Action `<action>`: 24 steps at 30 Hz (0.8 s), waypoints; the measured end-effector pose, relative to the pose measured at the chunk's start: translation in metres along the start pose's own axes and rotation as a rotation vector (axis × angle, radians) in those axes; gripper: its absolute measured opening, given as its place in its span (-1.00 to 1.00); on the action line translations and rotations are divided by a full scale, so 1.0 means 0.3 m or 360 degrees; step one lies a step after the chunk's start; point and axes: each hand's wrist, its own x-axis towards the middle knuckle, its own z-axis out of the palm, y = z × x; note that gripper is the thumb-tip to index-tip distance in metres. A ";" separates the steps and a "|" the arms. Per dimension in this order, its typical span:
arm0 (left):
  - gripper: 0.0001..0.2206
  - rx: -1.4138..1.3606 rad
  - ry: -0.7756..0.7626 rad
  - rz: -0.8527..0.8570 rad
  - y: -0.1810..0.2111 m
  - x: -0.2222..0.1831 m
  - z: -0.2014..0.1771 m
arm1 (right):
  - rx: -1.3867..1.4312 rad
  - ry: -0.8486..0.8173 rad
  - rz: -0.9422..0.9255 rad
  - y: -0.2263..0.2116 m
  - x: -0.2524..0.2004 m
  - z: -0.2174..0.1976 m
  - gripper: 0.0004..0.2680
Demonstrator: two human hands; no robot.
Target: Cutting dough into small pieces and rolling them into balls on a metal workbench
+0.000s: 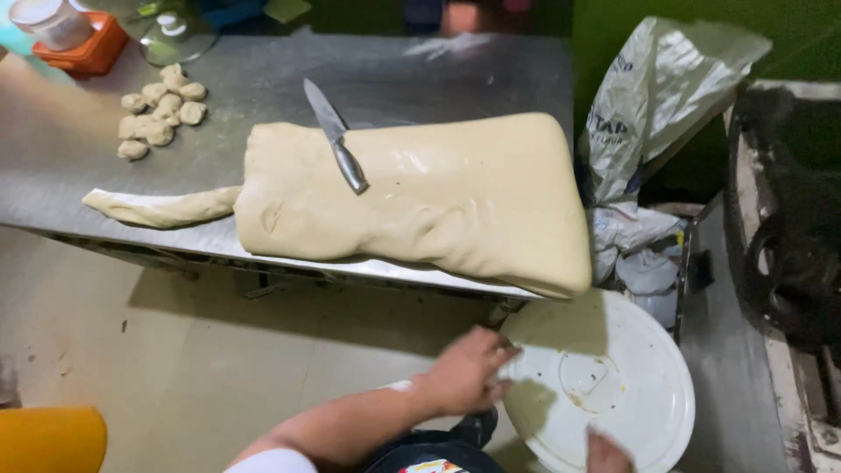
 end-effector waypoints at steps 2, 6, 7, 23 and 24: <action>-0.49 0.0004 0.0152 -0.0126 -0.057 -0.001 -0.206 | -0.0021 0.0052 0.0009 -0.109 0.319 -0.159 -0.73; -0.68 0.0500 0.0859 -0.0084 -0.271 0.025 -0.583 | 0.1725 0.0865 0.0426 -0.386 0.928 -0.900 -0.71; -0.68 0.0658 0.0910 -0.0089 -0.332 0.018 -0.659 | 0.2488 0.0976 0.0334 -0.471 1.008 -1.006 -0.77; -0.87 -0.0045 0.0774 0.0240 -0.944 -0.176 -1.296 | 0.0221 -0.0288 -0.0576 -2.005 1.083 -1.601 -0.42; -0.85 -0.0150 0.1097 0.0290 -0.896 -0.233 -1.373 | 0.0164 -0.0255 -0.0573 -2.060 1.120 -1.586 -0.39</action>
